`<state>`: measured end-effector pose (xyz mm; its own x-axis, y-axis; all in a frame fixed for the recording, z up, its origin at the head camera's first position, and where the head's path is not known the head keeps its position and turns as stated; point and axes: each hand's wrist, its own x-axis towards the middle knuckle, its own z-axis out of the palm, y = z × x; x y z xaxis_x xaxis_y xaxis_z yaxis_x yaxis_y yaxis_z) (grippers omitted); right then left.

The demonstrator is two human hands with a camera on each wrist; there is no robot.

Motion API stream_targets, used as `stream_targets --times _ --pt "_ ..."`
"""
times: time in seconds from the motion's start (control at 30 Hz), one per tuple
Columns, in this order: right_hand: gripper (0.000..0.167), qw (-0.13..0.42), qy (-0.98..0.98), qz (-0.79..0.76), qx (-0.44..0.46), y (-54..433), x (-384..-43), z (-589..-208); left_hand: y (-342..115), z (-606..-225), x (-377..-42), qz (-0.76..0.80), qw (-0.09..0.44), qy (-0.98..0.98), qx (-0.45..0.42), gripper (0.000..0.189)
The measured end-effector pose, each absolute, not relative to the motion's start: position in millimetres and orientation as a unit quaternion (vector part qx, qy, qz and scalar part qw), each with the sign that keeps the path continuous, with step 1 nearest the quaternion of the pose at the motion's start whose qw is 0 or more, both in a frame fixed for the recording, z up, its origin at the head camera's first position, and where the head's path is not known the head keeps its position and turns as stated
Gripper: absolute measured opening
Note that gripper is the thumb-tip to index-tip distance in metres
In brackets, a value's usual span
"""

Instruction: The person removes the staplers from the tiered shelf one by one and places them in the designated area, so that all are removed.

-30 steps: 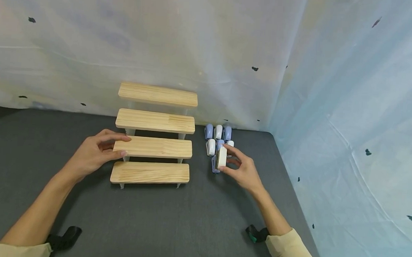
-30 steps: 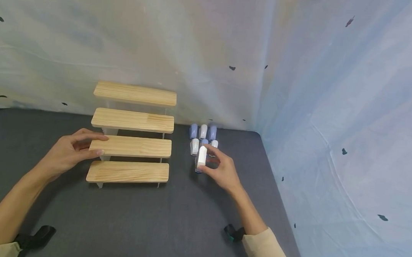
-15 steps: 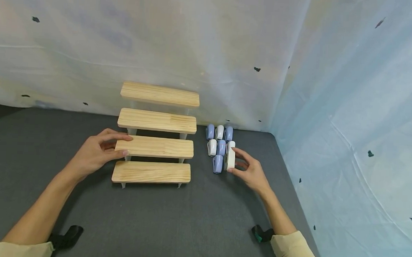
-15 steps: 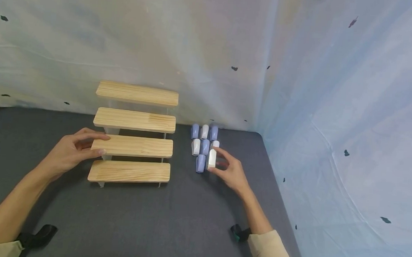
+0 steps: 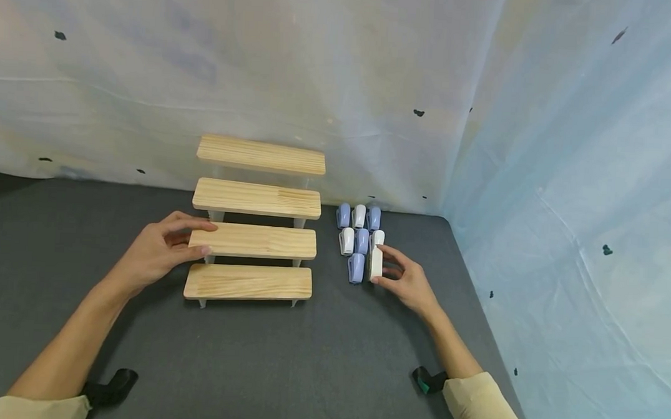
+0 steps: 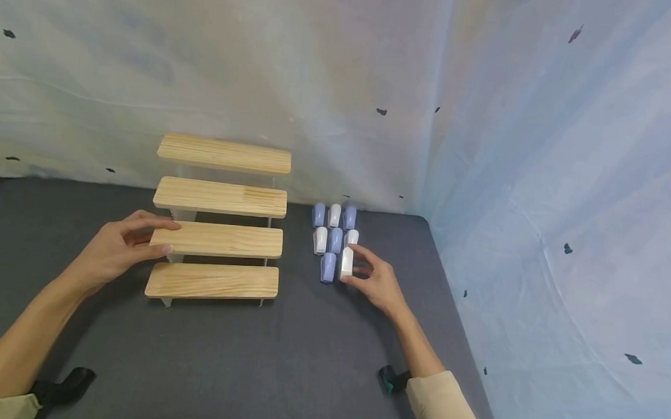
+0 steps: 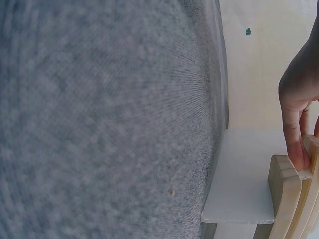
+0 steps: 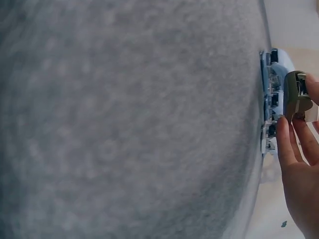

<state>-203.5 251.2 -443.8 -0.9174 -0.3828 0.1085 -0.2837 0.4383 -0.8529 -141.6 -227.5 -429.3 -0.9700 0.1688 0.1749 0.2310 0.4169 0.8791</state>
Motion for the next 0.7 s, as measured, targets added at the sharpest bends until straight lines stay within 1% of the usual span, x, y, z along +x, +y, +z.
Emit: stream_targets --times 0.1,0.17,0.5,0.6,0.7 --pt "0.071 0.055 0.850 -0.487 -0.196 252.6 -204.6 -446.5 -227.3 -428.9 -141.6 -0.527 0.029 -0.841 -0.119 0.041" --pt "0.072 0.054 0.852 -0.483 -0.195 256.3 -208.6 -455.9 -227.4 -428.5 -141.7 -0.528 0.027 -0.841 -0.118 0.041" --pt "0.073 0.060 0.857 -0.476 -0.190 256.6 -210.1 -463.8 -227.3 -429.5 -141.8 -0.529 0.034 -0.839 -0.123 0.041" --pt "0.073 0.062 0.854 -0.479 -0.192 255.3 -209.8 -463.8 -227.5 -429.8 -141.6 -0.532 0.034 -0.837 -0.123 0.041" --pt "0.071 0.067 0.854 -0.477 -0.197 250.6 -205.4 -455.0 -227.7 -429.9 -141.4 -0.533 0.035 -0.837 -0.123 0.040"
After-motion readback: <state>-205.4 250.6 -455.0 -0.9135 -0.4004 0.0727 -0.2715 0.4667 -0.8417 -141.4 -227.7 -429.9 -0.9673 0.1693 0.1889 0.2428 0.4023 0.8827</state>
